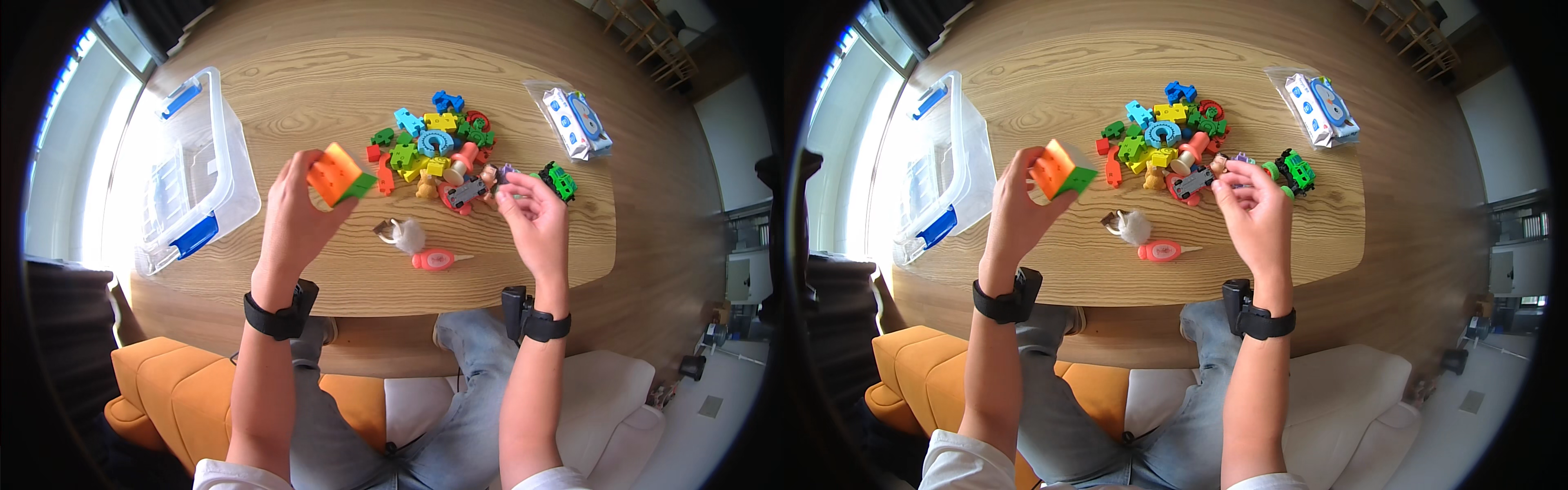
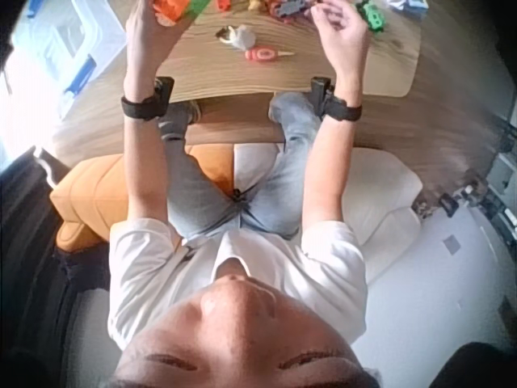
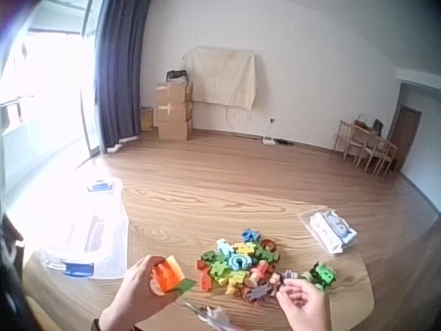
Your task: The person assembles small plastic toys on a wooden table, including a green vehicle, a red car, and a purple train. They connect wheels to the vehicle, attach parts to the train, and handle a small figurine and a Rubik's cube.
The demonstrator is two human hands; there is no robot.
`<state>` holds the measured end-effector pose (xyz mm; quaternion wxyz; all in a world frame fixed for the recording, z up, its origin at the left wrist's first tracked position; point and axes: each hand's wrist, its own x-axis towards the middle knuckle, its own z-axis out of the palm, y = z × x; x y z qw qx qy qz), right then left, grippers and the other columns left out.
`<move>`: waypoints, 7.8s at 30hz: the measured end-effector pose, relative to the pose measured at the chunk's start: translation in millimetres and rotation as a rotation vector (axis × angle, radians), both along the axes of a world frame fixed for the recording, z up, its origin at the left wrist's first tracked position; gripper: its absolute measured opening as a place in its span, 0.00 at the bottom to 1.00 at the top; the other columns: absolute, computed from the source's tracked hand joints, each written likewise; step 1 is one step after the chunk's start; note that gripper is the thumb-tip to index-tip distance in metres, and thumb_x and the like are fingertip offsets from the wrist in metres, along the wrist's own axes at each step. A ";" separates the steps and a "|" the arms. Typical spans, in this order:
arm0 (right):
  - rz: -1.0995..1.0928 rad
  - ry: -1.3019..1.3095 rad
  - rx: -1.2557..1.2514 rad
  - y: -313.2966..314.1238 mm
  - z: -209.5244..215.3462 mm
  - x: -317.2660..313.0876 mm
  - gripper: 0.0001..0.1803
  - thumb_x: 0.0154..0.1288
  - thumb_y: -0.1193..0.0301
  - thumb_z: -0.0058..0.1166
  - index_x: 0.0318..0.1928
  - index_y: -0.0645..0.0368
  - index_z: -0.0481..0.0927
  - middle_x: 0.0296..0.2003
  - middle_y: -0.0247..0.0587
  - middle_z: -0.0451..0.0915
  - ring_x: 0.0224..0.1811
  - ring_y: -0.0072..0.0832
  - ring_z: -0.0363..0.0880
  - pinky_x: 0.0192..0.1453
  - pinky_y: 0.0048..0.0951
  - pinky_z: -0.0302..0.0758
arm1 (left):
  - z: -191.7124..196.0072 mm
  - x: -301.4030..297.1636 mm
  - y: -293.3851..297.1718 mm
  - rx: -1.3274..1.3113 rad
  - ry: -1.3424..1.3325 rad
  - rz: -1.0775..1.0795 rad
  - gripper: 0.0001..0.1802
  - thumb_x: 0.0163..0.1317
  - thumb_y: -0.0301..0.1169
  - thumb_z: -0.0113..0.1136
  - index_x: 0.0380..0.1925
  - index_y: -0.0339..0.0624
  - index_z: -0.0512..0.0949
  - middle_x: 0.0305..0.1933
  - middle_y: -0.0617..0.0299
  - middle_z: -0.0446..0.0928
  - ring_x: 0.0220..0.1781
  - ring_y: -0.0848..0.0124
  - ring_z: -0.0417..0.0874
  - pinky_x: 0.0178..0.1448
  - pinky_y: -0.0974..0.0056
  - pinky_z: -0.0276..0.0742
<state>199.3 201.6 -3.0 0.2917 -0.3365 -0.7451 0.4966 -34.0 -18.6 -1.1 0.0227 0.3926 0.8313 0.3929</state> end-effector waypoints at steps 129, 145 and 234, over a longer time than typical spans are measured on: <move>0.197 -0.400 -0.215 -33.3 -44.5 -61.9 0.21 0.81 0.59 0.59 0.54 0.68 0.80 0.34 0.39 0.88 0.30 0.21 0.83 0.37 0.25 0.79 | 1.4 15.2 14.7 0.389 -0.633 -0.085 0.22 0.68 0.13 0.63 0.61 0.32 0.74 0.60 0.57 0.80 0.54 0.71 0.87 0.55 0.68 0.87; 0.087 0.010 -0.176 -24.1 -13.9 -49.2 0.14 0.82 0.68 0.56 0.59 0.63 0.79 0.43 0.43 0.89 0.37 0.20 0.86 0.41 0.23 0.80 | 1.4 17.5 15.7 0.360 -0.699 -0.120 0.23 0.65 0.11 0.64 0.59 0.35 0.77 0.61 0.58 0.75 0.59 0.67 0.87 0.57 0.66 0.86; -0.552 -0.517 0.392 86.7 -56.5 57.3 0.27 0.66 0.58 0.72 0.59 0.52 0.76 0.60 0.47 0.82 0.65 0.51 0.78 0.65 0.54 0.74 | 8.1 -5.6 -1.5 0.204 -0.418 -0.095 0.14 0.67 0.19 0.55 0.47 0.34 0.86 0.45 0.64 0.88 0.41 0.79 0.79 0.43 0.70 0.78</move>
